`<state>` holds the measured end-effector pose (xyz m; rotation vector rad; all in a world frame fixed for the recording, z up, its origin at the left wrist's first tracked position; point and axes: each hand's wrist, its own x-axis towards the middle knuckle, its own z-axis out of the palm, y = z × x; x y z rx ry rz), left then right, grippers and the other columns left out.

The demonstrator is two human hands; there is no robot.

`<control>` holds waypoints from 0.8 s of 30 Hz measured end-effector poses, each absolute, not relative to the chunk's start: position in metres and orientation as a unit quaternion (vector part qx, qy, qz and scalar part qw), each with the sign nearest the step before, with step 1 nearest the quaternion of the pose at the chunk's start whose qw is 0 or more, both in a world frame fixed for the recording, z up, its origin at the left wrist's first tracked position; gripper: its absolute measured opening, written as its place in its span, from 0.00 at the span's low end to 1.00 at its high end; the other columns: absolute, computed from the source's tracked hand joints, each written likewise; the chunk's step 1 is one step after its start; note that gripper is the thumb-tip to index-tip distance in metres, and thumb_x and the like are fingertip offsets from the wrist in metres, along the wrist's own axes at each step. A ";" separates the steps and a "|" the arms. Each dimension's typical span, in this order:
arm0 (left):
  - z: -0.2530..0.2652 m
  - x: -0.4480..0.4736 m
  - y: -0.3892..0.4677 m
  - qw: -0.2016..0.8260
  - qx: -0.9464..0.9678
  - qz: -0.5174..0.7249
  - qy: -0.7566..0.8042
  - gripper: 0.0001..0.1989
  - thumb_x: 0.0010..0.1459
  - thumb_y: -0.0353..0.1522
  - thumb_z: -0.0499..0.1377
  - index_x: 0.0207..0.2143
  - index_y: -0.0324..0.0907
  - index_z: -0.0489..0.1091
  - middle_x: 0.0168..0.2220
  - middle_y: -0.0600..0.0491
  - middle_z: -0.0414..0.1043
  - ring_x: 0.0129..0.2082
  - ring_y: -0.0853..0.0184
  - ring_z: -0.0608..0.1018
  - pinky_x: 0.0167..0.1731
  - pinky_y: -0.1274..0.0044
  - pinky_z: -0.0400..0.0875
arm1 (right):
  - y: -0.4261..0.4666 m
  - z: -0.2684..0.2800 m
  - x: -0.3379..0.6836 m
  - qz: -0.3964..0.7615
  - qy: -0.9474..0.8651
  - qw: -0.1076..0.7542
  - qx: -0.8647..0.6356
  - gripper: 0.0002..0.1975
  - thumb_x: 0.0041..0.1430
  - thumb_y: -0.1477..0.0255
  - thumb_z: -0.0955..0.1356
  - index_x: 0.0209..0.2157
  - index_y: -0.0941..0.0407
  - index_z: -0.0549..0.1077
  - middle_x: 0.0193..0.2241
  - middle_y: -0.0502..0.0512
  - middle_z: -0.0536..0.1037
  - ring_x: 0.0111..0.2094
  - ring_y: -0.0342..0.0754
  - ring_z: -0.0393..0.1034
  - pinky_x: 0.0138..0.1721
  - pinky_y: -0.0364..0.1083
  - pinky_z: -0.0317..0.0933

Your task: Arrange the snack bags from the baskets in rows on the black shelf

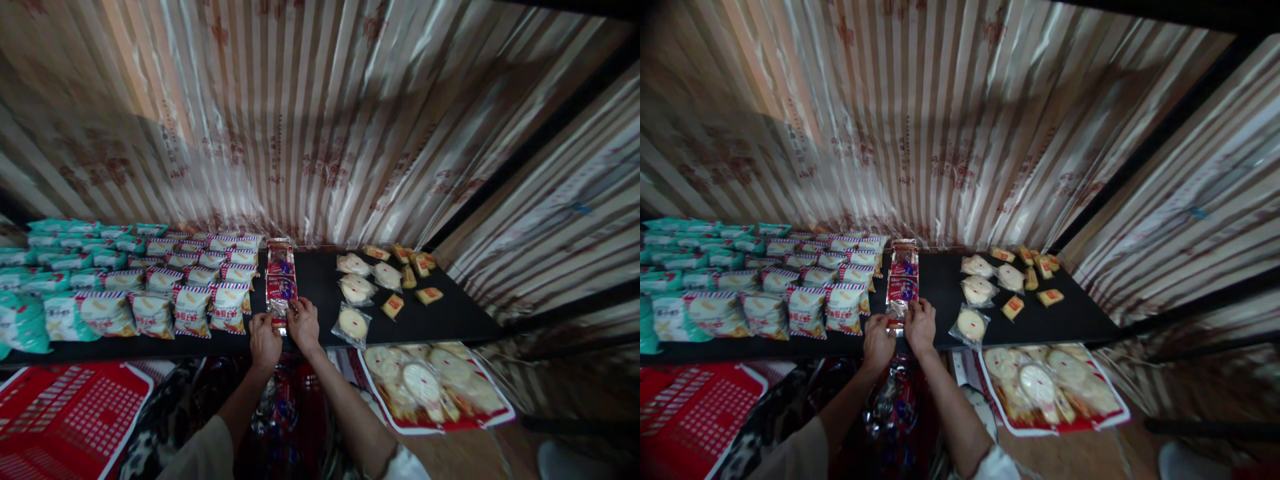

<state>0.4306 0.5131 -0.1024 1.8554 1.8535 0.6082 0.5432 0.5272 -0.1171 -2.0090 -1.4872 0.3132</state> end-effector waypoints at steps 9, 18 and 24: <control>-0.096 0.428 0.508 0.213 0.682 0.215 0.666 0.17 0.53 0.25 0.52 0.46 0.39 0.69 0.46 0.46 0.67 0.48 0.60 0.66 0.50 0.72 0.61 | 0.526 -0.114 0.543 0.135 -0.549 0.333 -0.754 0.17 0.55 0.72 0.63 0.45 0.58 0.73 0.49 0.61 0.69 0.50 0.52 0.61 0.52 0.49 0.55; -0.112 0.396 0.442 0.229 0.722 0.335 0.560 0.16 0.55 0.22 0.45 0.35 0.42 0.71 0.36 0.50 0.72 0.42 0.66 0.70 0.47 0.75 0.65 | 0.442 -0.114 0.524 0.205 -0.521 0.507 -0.655 0.14 0.60 0.68 0.58 0.41 0.57 0.71 0.38 0.57 0.76 0.41 0.47 0.70 0.46 0.45 0.62; -0.160 0.372 0.392 0.300 0.674 0.233 0.633 0.14 0.54 0.23 0.48 0.34 0.40 0.71 0.39 0.49 0.72 0.43 0.66 0.73 0.47 0.74 0.66 | 0.391 -0.165 0.494 0.339 -0.541 0.280 -0.717 0.13 0.59 0.72 0.60 0.41 0.55 0.73 0.36 0.55 0.79 0.37 0.47 0.74 0.40 0.43 0.64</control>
